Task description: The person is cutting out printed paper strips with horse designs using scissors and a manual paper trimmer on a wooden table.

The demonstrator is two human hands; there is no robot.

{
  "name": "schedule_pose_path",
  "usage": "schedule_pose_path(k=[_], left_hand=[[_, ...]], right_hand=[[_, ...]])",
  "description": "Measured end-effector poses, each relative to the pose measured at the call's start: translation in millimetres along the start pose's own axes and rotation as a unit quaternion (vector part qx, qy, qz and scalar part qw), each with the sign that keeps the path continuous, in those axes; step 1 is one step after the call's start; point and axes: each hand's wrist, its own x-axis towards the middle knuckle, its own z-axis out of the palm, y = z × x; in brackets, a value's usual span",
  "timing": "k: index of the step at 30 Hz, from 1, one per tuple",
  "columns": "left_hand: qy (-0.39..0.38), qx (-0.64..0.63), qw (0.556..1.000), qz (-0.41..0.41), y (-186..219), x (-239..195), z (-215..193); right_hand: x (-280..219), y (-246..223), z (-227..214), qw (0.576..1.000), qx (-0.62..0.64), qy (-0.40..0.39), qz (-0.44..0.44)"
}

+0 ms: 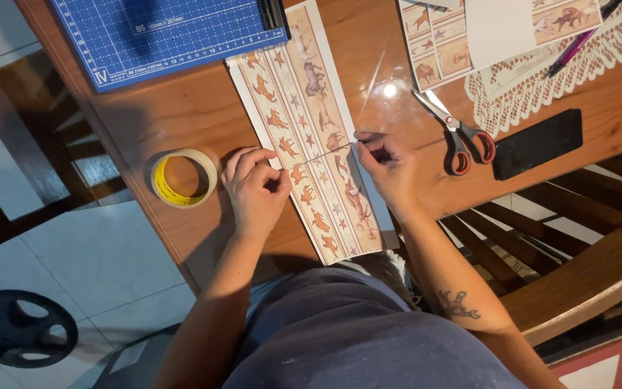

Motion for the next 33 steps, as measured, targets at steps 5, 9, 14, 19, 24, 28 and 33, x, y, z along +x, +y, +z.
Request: schedule_pose_path(k=[5,9,14,19,24,28,33], left_hand=[[-0.008,-0.001,1.000,-0.002,1,1,-2],[-0.010,0.004,1.000,-0.005,3,1,-2],[-0.017,-0.001,1.000,-0.011,4,3,-3],[-0.020,0.007,1.000,-0.016,5,3,-3],[-0.026,0.010,0.999,-0.019,5,4,-2],[-0.029,0.027,0.999,-0.019,3,2,1],[-0.034,0.045,0.998,-0.020,5,4,1]], right_hand=[[-1,0,-2,0.999,0.014,-0.006,-0.029],[-2,-3,-4,0.998,0.013,-0.013,-0.052],[2,1,-4,0.999,0.011,-0.032,-0.043],[4,2,-4,0.999,0.003,-0.031,-0.037],[5,0,-6,0.999,0.019,-0.034,-0.016],[5,-6,-4,1.000,0.009,-0.028,-0.001],[5,-4,-4,0.999,-0.013,-0.027,-0.014]])
